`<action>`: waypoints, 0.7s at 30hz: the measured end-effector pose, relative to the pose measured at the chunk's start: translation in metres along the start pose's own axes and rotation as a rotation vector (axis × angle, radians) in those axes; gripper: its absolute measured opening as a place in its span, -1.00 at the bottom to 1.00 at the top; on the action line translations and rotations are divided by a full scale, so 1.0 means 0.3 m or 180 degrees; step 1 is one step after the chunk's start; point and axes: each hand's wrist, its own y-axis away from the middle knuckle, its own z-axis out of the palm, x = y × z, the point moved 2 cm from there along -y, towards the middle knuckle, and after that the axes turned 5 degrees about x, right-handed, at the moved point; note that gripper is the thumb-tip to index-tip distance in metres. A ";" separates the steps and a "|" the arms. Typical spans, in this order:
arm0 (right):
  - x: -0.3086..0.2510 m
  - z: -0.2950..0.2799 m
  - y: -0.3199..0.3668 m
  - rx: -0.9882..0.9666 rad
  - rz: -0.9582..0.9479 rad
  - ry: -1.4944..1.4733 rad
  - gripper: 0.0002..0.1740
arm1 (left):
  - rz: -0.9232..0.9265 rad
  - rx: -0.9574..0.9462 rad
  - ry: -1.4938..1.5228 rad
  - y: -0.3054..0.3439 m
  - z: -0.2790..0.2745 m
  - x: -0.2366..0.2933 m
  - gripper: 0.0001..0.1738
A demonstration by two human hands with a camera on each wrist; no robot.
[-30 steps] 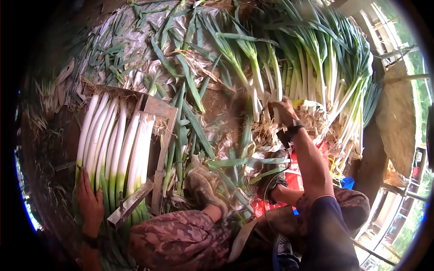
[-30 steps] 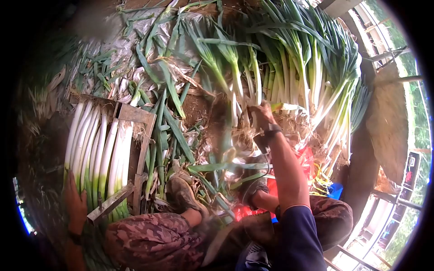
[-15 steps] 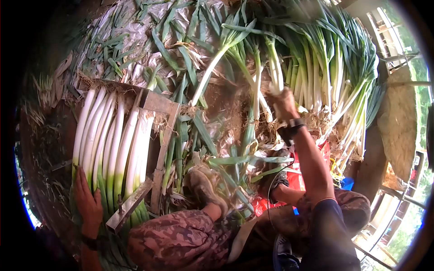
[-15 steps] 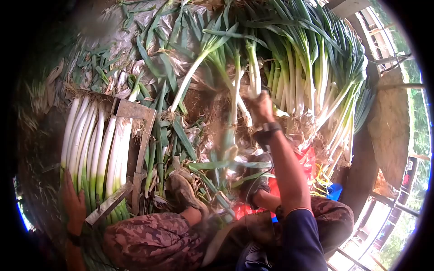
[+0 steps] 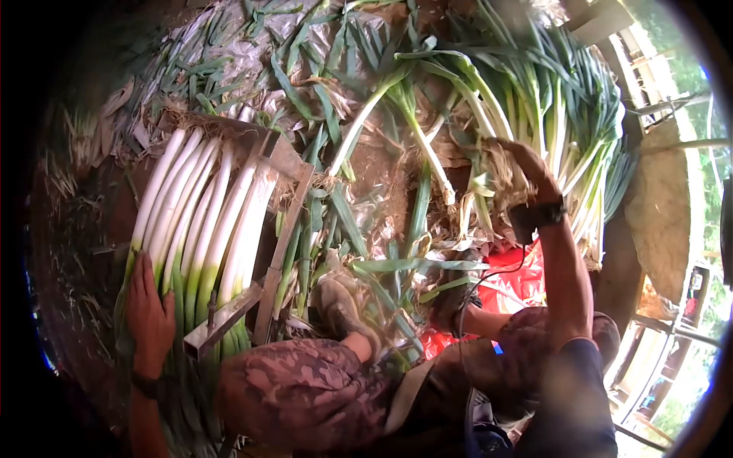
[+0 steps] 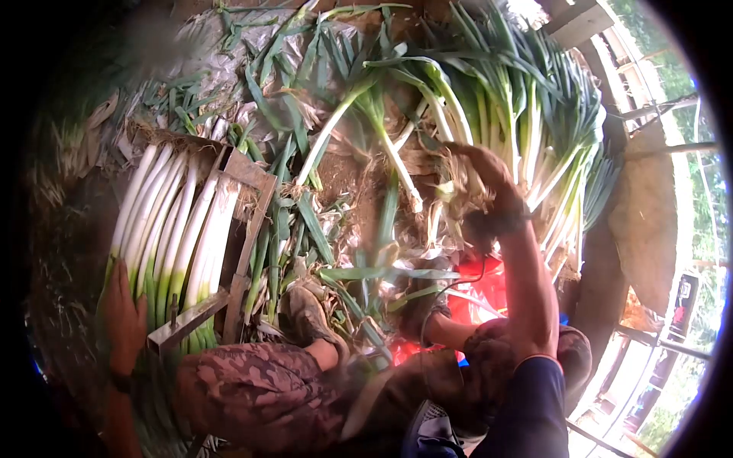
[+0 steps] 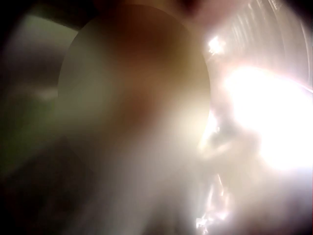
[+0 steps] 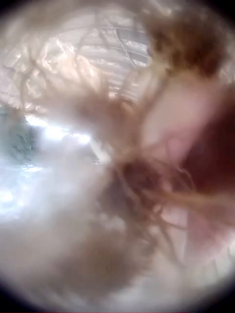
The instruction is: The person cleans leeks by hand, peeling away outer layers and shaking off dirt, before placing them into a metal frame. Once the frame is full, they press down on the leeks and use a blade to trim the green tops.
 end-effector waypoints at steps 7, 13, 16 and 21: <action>-0.004 0.401 0.451 -0.0926 0.2469 -0.2016 -0.67 | 0.0348 0.0207 0.0566 0.027 -0.042 -0.043 -0.20; -0.126 0.367 0.420 -0.0802 0.4225 -0.3423 -0.71 | 0.0349 0.0216 0.1109 0.193 -0.303 -0.102 -0.42; -0.104 0.116 0.324 -0.0918 0.1773 -0.1749 -0.27 | -0.0045 0.0290 0.1230 0.314 -0.436 -0.142 -0.49; -0.321 -0.261 0.146 -0.0626 0.2534 -0.2949 -0.34 | -0.0309 0.0464 0.1481 0.536 -0.677 -0.003 -0.50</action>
